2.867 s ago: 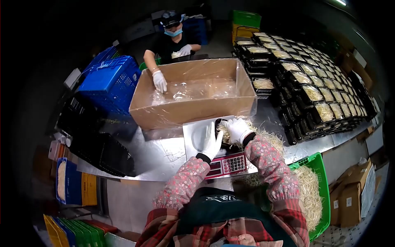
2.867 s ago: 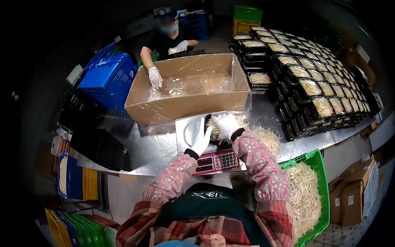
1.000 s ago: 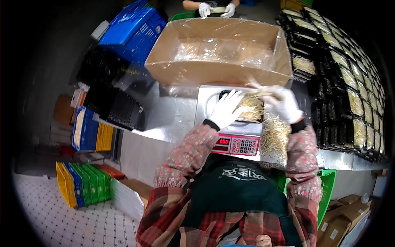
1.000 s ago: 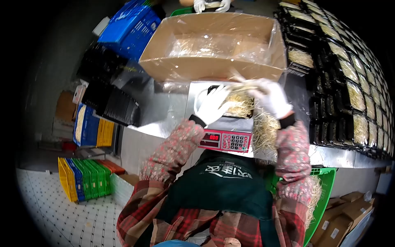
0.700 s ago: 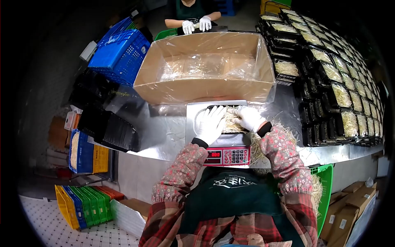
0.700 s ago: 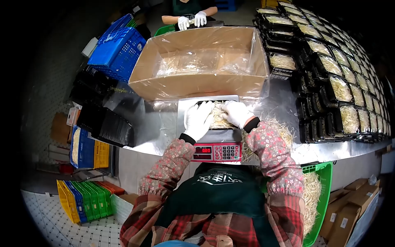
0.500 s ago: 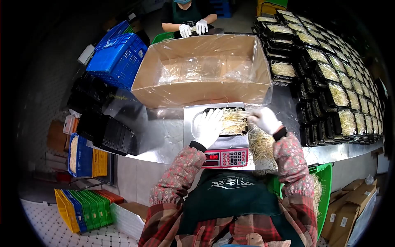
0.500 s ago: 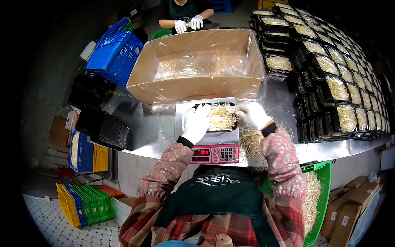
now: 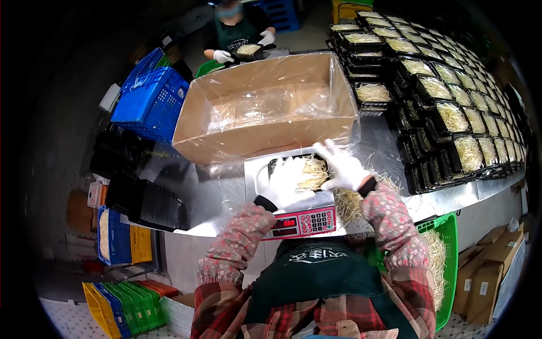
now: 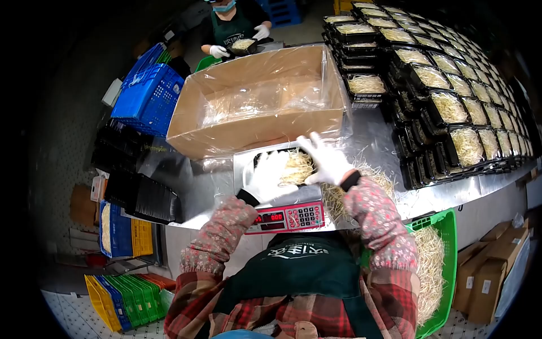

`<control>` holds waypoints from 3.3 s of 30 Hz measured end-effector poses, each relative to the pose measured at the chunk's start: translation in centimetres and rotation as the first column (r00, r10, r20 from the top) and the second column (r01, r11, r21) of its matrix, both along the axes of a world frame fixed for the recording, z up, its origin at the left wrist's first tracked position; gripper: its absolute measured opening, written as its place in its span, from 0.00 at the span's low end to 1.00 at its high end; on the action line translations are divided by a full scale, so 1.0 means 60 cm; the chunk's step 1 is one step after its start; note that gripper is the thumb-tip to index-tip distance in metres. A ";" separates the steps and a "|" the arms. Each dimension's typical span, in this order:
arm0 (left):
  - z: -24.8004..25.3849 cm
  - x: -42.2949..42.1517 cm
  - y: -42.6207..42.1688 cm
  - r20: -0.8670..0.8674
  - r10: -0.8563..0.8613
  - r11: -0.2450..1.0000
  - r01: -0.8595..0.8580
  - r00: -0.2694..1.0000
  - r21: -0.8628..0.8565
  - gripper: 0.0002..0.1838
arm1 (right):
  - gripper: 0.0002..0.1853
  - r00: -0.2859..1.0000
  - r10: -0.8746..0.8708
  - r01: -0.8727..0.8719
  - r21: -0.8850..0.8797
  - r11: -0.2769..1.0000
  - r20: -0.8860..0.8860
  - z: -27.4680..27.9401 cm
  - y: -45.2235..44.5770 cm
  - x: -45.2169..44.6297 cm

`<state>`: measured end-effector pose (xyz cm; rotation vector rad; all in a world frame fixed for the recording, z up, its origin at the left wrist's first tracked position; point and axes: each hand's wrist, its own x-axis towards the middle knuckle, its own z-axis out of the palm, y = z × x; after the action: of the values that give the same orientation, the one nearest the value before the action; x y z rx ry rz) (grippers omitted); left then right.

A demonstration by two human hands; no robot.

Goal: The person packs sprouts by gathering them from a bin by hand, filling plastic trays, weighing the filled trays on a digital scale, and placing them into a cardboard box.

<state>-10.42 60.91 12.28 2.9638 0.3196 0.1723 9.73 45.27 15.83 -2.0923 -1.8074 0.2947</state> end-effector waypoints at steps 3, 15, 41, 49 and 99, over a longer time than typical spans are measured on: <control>-0.019 0.009 0.001 0.031 -0.036 0.981 0.041 0.999 -0.191 0.46 | 0.49 0.968 0.104 -0.030 -0.308 0.951 0.229 -0.027 0.049 0.009; -0.043 0.021 0.012 0.114 -0.051 0.999 0.053 0.992 -0.011 0.48 | 0.10 0.998 -0.064 0.064 0.002 0.998 -0.009 0.005 -0.018 0.051; 0.007 -0.121 0.024 0.289 0.374 0.714 -0.075 0.882 -0.696 0.33 | 0.37 0.964 0.043 0.017 0.220 0.975 -0.264 -0.031 -0.003 0.006; -0.023 0.021 -0.014 0.129 0.001 1.000 -0.001 0.992 0.007 0.43 | 0.30 0.986 -0.084 0.100 -0.105 0.989 0.147 -0.035 0.010 -0.020; -0.047 0.039 -0.004 0.128 0.236 0.968 -0.221 0.963 -0.122 0.33 | 0.32 0.897 -0.442 0.402 0.401 0.823 0.009 -0.053 0.211 0.189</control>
<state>-8.10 60.67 9.45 2.7839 0.6318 0.3789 21.10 57.94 12.66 -2.1586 -1.2572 -0.2767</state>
